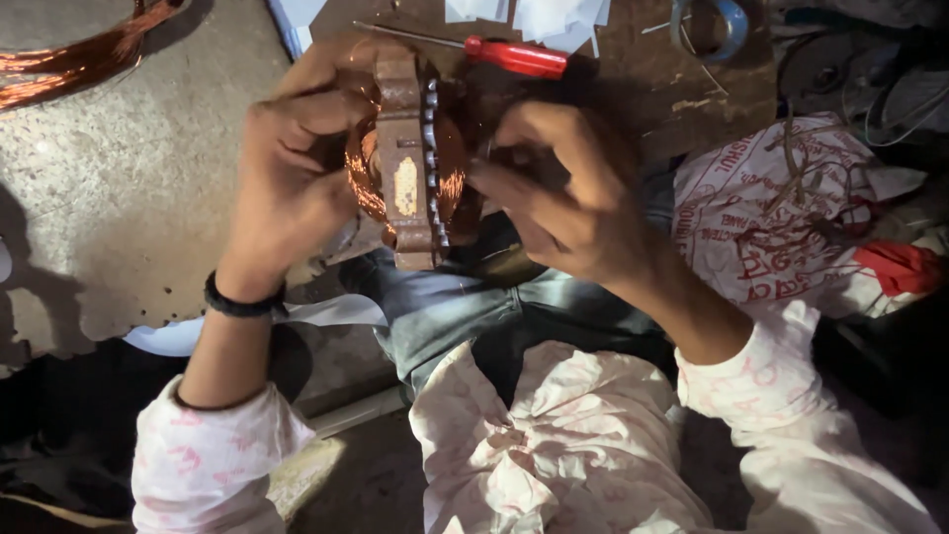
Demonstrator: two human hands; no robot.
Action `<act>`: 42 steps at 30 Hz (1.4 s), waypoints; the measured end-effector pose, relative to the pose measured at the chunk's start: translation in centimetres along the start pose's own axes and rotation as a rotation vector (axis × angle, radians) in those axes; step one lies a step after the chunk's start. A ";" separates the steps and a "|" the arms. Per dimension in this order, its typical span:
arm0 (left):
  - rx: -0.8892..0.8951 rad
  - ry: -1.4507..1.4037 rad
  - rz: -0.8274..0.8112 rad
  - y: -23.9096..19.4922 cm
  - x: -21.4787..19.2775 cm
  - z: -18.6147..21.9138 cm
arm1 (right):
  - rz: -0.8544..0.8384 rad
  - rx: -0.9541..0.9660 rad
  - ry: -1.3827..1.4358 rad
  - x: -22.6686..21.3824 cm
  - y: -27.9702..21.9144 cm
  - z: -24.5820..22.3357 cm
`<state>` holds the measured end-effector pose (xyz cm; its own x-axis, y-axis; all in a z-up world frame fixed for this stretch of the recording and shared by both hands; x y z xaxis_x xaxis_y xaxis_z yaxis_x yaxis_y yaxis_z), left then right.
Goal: Winding and adjusting copper coils on an electric motor core.
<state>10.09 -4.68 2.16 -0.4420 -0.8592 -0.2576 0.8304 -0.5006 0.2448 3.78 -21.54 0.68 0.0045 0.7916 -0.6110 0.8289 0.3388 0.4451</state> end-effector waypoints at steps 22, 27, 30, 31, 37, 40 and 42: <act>0.248 0.447 -0.062 -2.1 0.3 0.4 | 0.003 0.001 -0.037 -1.7 4.3 -1.9; 0.312 0.844 -0.157 -1.9 0.0 1.6 | -0.018 0.000 -0.116 -1.1 3.7 -0.8; 0.315 0.932 -0.261 -0.4 0.6 3.3 | -0.020 -0.108 -0.151 -0.9 4.0 -1.4; 0.312 0.931 -0.258 -0.1 0.6 3.6 | -0.024 -0.110 -0.150 -0.9 3.9 -1.2; 0.250 1.044 -0.444 -0.2 1.5 3.1 | -0.098 -0.077 0.110 -1.2 4.1 -0.6; 0.304 1.019 -0.428 -0.1 1.5 3.4 | -0.153 -0.040 0.090 -0.8 4.9 -0.5; 0.348 0.991 -0.370 0.1 1.4 3.6 | -0.173 -0.106 0.004 -0.5 5.0 -0.7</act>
<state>8.31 -6.32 5.20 -0.0476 -0.2642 -0.9633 0.4939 -0.8444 0.2072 7.48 -19.87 3.68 -0.1357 0.7187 -0.6819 0.7535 0.5218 0.4000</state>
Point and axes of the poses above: each hand's wrist, its own y-axis towards the middle knuckle, its own x-axis out of the palm, z = x × y, the point moved 10 cm from there along y, towards the middle knuckle, and after that the axes turned 10 degrees about x, right-handed, at the moved point
